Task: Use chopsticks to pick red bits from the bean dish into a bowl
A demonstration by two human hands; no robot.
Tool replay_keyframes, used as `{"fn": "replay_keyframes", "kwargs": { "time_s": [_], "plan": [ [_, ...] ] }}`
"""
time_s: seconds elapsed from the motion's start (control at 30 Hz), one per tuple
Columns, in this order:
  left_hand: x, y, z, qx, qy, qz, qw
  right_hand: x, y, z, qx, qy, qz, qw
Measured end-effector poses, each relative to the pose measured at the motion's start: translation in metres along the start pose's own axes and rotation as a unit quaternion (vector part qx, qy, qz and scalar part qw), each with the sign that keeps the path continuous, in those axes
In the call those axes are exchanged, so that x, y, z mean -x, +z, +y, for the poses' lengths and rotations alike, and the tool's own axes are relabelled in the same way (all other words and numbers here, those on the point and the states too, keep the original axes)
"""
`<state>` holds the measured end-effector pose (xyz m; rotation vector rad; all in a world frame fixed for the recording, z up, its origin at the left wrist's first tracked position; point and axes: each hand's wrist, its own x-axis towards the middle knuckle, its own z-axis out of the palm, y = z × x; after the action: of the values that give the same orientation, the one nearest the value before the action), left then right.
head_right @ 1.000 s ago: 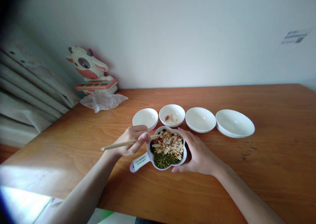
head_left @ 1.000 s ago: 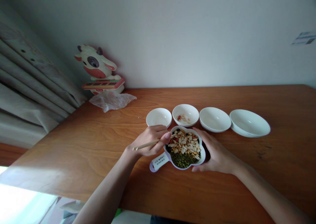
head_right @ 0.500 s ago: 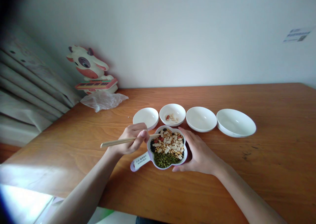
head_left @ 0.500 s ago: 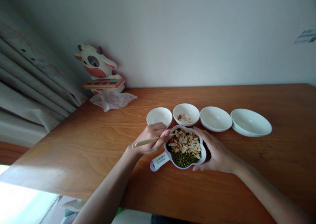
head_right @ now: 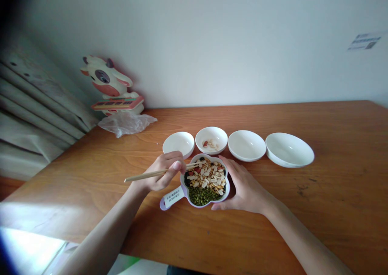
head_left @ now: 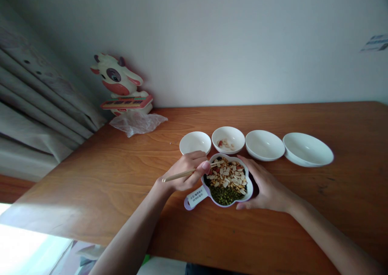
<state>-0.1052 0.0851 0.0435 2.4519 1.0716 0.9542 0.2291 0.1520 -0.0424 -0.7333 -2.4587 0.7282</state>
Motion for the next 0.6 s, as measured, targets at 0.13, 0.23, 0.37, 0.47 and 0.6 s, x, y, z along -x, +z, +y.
{"fn": "replay_keyframes", "kwargs": {
  "time_s": [0.13,0.23,0.37,0.47,0.6],
  "plan": [
    [-0.0034,0.0032,0.0013,-0.024,0.03,0.008,0.999,-0.0004,-0.0005,-0.0006,-0.002,-0.003,0.002,1.0],
    [-0.0052,0.0049,0.0031,-0.037,0.045,0.013,0.998,-0.0008,-0.0006,-0.001,-0.004,-0.007,0.006,1.0],
    [-0.0056,0.0062,0.0037,-0.029,0.035,0.003,0.999,-0.0011,-0.0004,-0.001,0.002,-0.007,0.005,1.0],
    [-0.0054,0.007,0.0024,-0.026,0.051,0.008,0.998,-0.0013,-0.0005,-0.001,0.004,-0.005,0.004,1.0],
    [-0.0055,0.0081,0.0012,-0.027,0.062,0.023,0.997,-0.0015,-0.0008,-0.0019,0.004,-0.007,0.002,1.0]
  ]
}}
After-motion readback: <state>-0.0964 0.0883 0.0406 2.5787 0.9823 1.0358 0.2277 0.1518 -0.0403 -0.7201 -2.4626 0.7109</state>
